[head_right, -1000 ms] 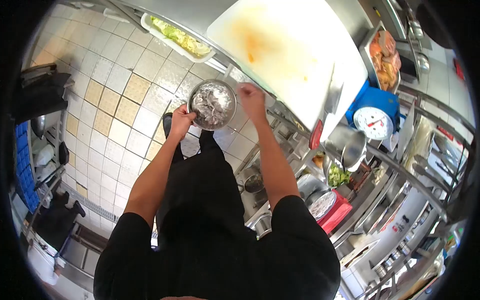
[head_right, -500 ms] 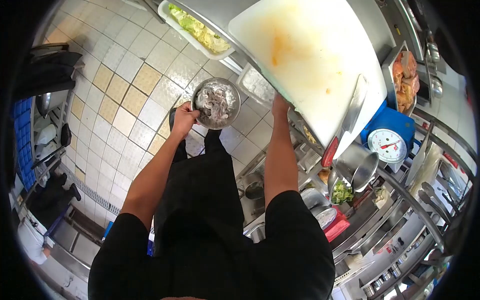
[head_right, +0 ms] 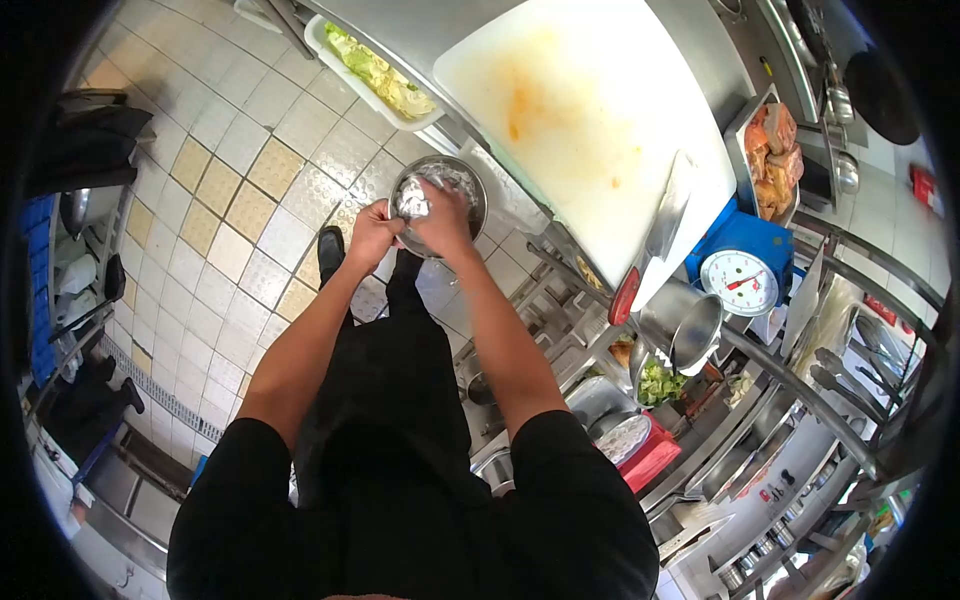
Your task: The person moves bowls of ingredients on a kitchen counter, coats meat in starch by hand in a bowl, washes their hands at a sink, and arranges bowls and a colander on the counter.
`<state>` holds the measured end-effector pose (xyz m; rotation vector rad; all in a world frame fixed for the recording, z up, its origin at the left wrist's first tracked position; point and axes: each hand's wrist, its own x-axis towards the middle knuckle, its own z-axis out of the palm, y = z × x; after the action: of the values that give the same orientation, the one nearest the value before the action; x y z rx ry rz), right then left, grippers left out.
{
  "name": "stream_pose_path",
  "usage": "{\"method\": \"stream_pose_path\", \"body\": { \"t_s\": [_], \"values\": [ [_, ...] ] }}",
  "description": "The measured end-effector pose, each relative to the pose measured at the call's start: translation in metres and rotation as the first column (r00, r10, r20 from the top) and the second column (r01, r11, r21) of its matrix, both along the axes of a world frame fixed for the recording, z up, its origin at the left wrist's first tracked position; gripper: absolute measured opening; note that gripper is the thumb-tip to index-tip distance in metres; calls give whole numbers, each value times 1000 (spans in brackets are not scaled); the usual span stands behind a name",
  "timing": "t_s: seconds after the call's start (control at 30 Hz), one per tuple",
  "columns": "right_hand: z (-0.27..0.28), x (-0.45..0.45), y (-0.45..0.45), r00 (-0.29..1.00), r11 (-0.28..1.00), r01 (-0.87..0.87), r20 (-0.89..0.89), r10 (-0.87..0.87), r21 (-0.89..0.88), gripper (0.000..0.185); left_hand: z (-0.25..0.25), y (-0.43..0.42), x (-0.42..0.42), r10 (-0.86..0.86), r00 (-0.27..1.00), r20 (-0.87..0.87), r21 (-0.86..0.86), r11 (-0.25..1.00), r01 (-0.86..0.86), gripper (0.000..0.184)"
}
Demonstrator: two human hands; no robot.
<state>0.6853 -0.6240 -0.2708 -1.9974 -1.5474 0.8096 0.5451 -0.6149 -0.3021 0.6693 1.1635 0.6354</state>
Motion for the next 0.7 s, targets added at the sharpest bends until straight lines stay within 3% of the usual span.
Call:
{"method": "stream_pose_path", "body": {
  "t_s": [0.03,0.13,0.17,0.27,0.4,0.43,0.53,0.57,0.63,0.67,0.7],
  "values": [
    [-1,-6,-2,991,998,-50,129,45,33,44,7,2,3,3,1000,5,-1,1000,-3,20],
    [-15,-5,-6,997,991,-63,-55,56,-119,43,1,-4,2,0,1000,-14,-18,1000,0,17],
    [-18,4,-5,992,983,-124,-27,122,-136,38,-6,-9,-1,-12,1000,-23,-31,999,11,16],
    [-13,26,1,1000,941,4,-8,-7,-337,32,-20,-11,-2,6,998,-56,-11,1000,-7,18],
    [-4,29,-10,991,993,104,83,-109,61,32,-22,-9,11,41,997,-60,5,999,-41,20],
    [-15,27,-21,989,991,27,138,-45,129,28,-25,-7,14,44,998,-45,20,999,-43,20],
    [-34,54,-33,972,995,-95,-217,91,-6,25,-30,-3,18,64,996,-57,52,997,-61,22],
    [-18,59,-23,913,983,134,-370,-172,-128,24,-31,-2,17,62,997,-49,42,997,-60,23],
    [-55,99,-11,881,917,391,-256,-397,-75,24,-30,-1,9,58,997,-41,22,998,-57,24],
    [-110,133,-14,898,897,439,10,-439,-55,34,-31,1,6,58,997,-45,29,998,-57,24],
    [-109,134,-8,917,922,376,179,-356,-93,42,-33,1,4,58,997,-50,36,998,-57,24]
  ]
}}
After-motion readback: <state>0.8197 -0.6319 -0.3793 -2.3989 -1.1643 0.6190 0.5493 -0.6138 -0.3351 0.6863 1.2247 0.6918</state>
